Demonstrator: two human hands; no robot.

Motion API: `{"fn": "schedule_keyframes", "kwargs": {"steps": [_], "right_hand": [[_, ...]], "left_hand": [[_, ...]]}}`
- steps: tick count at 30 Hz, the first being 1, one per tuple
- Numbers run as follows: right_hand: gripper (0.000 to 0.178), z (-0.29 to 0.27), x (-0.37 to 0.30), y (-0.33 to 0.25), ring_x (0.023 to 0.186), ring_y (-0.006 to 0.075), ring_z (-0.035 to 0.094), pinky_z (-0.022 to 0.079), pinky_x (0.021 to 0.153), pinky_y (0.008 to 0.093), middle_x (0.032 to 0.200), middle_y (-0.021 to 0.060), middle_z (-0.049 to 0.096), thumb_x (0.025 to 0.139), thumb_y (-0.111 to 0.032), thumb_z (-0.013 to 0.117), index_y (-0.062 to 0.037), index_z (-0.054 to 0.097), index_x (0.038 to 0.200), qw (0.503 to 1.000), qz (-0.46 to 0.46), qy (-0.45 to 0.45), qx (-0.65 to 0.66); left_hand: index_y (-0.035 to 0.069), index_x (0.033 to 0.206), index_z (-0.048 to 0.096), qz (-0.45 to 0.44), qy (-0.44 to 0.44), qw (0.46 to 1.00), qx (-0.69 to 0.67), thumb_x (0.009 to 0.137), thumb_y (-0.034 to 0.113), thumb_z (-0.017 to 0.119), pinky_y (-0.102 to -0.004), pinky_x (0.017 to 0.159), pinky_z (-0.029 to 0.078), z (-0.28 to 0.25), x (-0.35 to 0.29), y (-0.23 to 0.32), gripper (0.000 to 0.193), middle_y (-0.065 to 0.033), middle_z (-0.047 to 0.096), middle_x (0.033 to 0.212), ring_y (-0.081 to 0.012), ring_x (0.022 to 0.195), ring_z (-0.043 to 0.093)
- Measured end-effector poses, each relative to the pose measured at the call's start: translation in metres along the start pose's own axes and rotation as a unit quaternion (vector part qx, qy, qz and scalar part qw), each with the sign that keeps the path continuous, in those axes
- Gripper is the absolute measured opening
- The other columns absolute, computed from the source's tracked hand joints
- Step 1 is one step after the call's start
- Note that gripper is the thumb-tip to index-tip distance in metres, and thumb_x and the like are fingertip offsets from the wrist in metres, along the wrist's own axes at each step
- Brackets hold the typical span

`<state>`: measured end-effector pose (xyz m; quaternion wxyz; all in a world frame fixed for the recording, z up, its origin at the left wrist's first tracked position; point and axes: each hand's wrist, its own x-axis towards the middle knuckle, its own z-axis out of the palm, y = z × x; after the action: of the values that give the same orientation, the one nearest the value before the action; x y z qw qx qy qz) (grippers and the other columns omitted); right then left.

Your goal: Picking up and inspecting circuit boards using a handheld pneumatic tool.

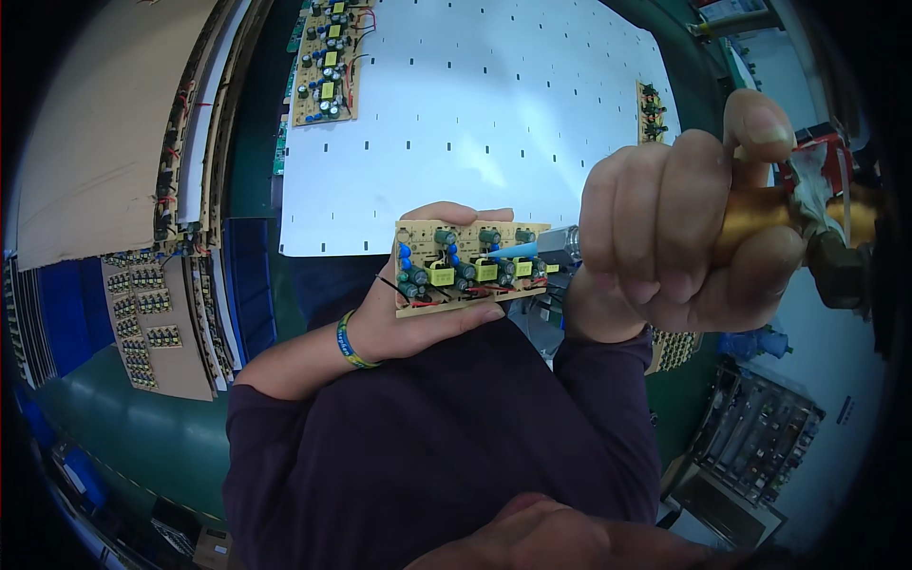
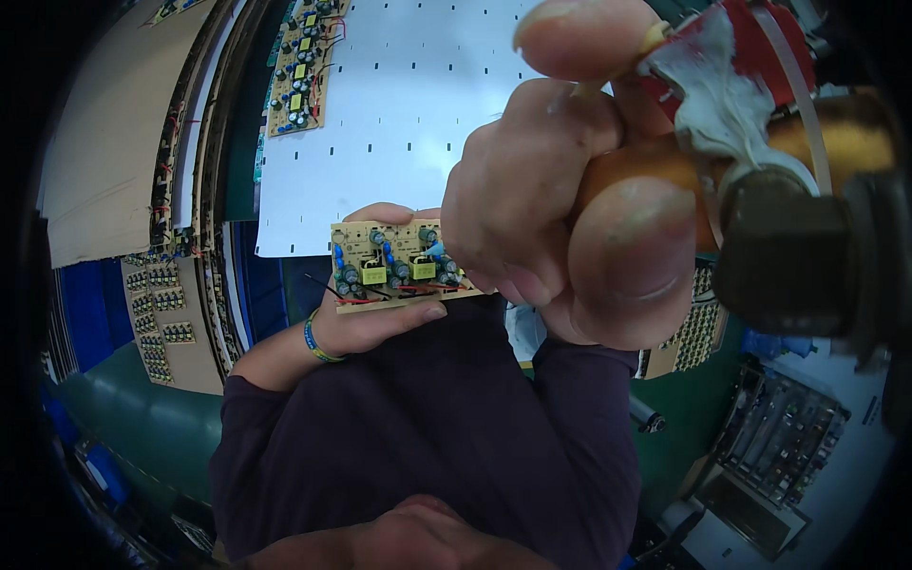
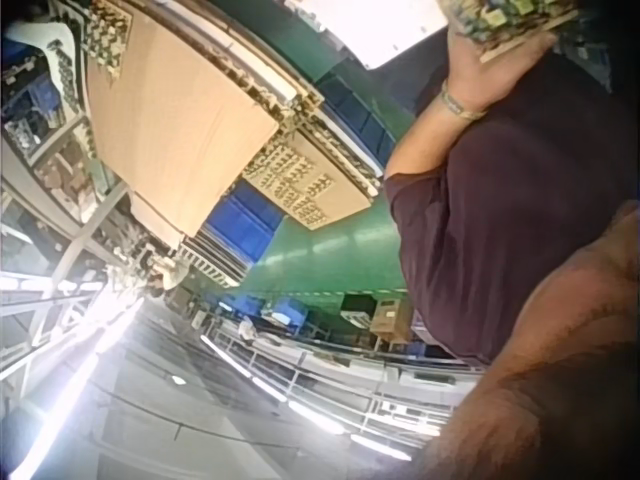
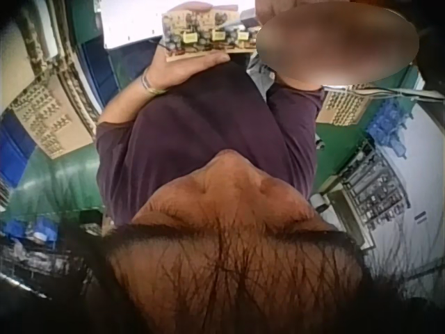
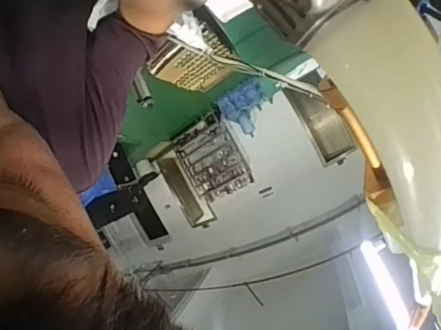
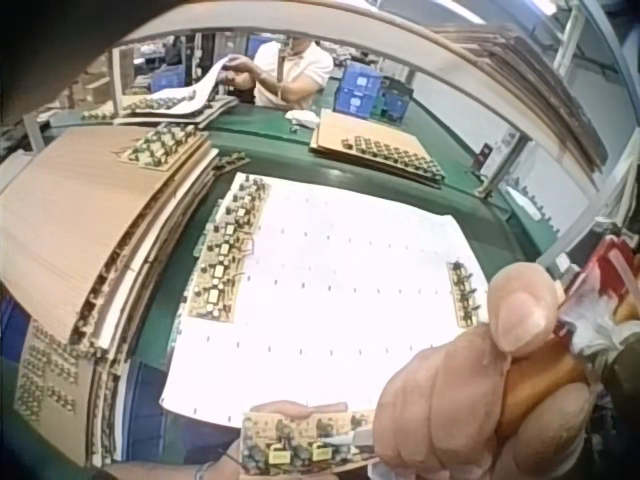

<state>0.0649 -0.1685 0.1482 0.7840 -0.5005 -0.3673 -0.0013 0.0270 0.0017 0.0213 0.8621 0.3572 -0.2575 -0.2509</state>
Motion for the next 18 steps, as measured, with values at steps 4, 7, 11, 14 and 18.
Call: {"fn": "schedule_keyframes", "kwargs": {"steps": [4, 7, 11, 14, 18], "right_hand": [[0.048, -0.0004, -0.0013, 0.0005, 0.047, 0.0083, 0.051, 0.046, 0.042, 0.0220, 0.061, -0.0013, 0.051, 0.094, -0.035, 0.048, -0.0077, 0.031, 0.129, 1.000, -0.010, 0.008, 0.013], [0.049, -0.0007, -0.0011, 0.0016, 0.047, 0.0085, 0.051, 0.046, 0.043, 0.0221, 0.061, -0.0011, 0.051, 0.093, -0.035, 0.049, -0.0070, 0.030, 0.130, 1.000, -0.013, 0.010, 0.021], [0.051, -0.0002, -0.0012, 0.0024, 0.047, 0.0087, 0.051, 0.047, 0.043, 0.0222, 0.062, -0.0007, 0.051, 0.093, -0.035, 0.049, -0.0059, 0.029, 0.131, 0.999, -0.017, 0.015, 0.029], [0.055, 0.0041, 0.0003, 0.0004, 0.048, 0.0090, 0.051, 0.047, 0.044, 0.0221, 0.062, 0.0003, 0.051, 0.093, -0.034, 0.049, -0.0050, 0.026, 0.134, 0.999, -0.021, 0.025, 0.030], [0.056, 0.0081, -0.0014, -0.0028, 0.049, 0.0094, 0.051, 0.047, 0.045, 0.0223, 0.062, 0.0010, 0.052, 0.093, -0.030, 0.050, -0.0050, 0.024, 0.135, 0.999, -0.007, 0.015, 0.040]], "left_hand": [[0.011, 0.129, 0.025, -0.008, -0.003, 1.000, 0.004, 0.077, -0.013, 0.062, -0.0367, 0.100, 0.042, -0.0005, 0.0002, 0.0002, 0.068, -0.0159, 0.035, 0.139, -0.0232, 0.127, 0.039], [0.011, 0.129, 0.026, -0.015, 0.001, 1.000, -0.007, 0.077, -0.012, 0.063, -0.0371, 0.101, 0.042, 0.0002, -0.0002, 0.0008, 0.068, -0.0161, 0.035, 0.139, -0.0236, 0.127, 0.039], [0.011, 0.129, 0.026, -0.020, 0.008, 1.000, -0.016, 0.077, -0.011, 0.063, -0.0368, 0.100, 0.042, 0.0003, 0.0003, -0.0004, 0.068, -0.0163, 0.035, 0.139, -0.0238, 0.127, 0.039], [0.010, 0.128, 0.027, -0.022, 0.009, 1.000, 0.004, 0.076, -0.010, 0.065, -0.0363, 0.099, 0.043, -0.0016, 0.0015, -0.0004, 0.067, -0.0164, 0.037, 0.138, -0.0235, 0.126, 0.040], [0.009, 0.127, 0.029, -0.026, 0.017, 0.999, 0.021, 0.075, -0.008, 0.067, -0.0353, 0.098, 0.044, -0.0023, 0.0035, -0.0003, 0.067, -0.0155, 0.041, 0.134, -0.0225, 0.123, 0.043]]}}
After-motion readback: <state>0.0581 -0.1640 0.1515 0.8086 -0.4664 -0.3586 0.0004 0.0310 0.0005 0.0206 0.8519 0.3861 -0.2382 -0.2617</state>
